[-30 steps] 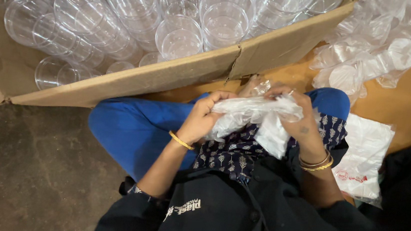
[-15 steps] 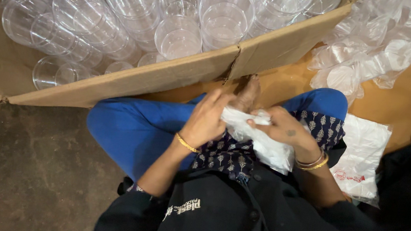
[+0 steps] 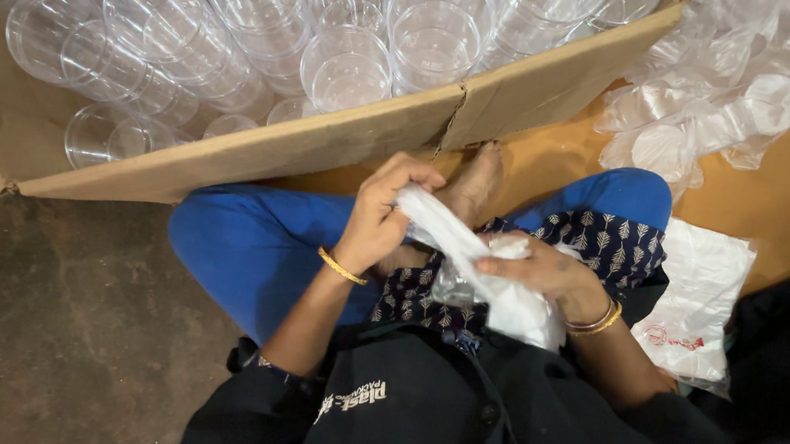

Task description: The person sits on the floor, opens a large cardboard box of clear plastic cups, opens plastic bags, and places cups into the bags one at a time, setting bagged cups aside while handling the cups in the box.

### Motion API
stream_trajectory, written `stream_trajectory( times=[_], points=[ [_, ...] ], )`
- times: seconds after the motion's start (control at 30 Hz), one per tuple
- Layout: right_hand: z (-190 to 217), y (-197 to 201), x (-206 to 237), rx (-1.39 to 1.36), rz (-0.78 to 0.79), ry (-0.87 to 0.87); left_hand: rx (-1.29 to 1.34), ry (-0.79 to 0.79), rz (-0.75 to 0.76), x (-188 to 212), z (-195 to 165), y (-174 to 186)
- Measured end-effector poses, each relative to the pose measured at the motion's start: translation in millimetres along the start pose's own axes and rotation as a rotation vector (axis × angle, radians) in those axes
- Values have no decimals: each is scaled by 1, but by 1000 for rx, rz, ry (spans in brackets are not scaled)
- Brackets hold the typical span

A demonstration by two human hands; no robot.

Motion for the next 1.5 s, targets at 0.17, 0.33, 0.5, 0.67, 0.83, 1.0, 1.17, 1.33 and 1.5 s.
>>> stream_trajectory(
  times=[0.17,0.33,0.5,0.67,0.83,1.0,1.17,1.33,1.5],
  points=[
    [-1,25,6,-102,-238,13,-221,-220,40,7,-23,-20],
    [40,23,8,-167,-326,190,-331,-193,107,18,-24,-47],
    [97,3,52,-13,-469,565,-400,-331,86,18,-33,-47],
    [146,-18,62,715,-676,844,-472,-405,125,22,-32,-50],
    [119,-31,37,719,-346,758,-353,-386,49,22,-27,-40],
    [79,-17,23,309,-224,540,77,-162,-45,1,-25,-5],
    [53,-4,-1,-101,-282,344,-84,-315,191,5,-58,-28],
    [58,-24,-4,-346,-51,370,77,-152,53,6,-22,-28],
    [75,-32,8,-263,30,411,292,1,219,22,16,-41]
  ],
)
Point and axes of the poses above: each hand's wrist, its own x-axis away from the middle knuckle, its own y-axis out of the back of the hand, z = x × y, the point moved 9 cm from there along -x, towards the middle knuckle, and after that the axes turned 3 degrees about -y, right-handed, at the moved point
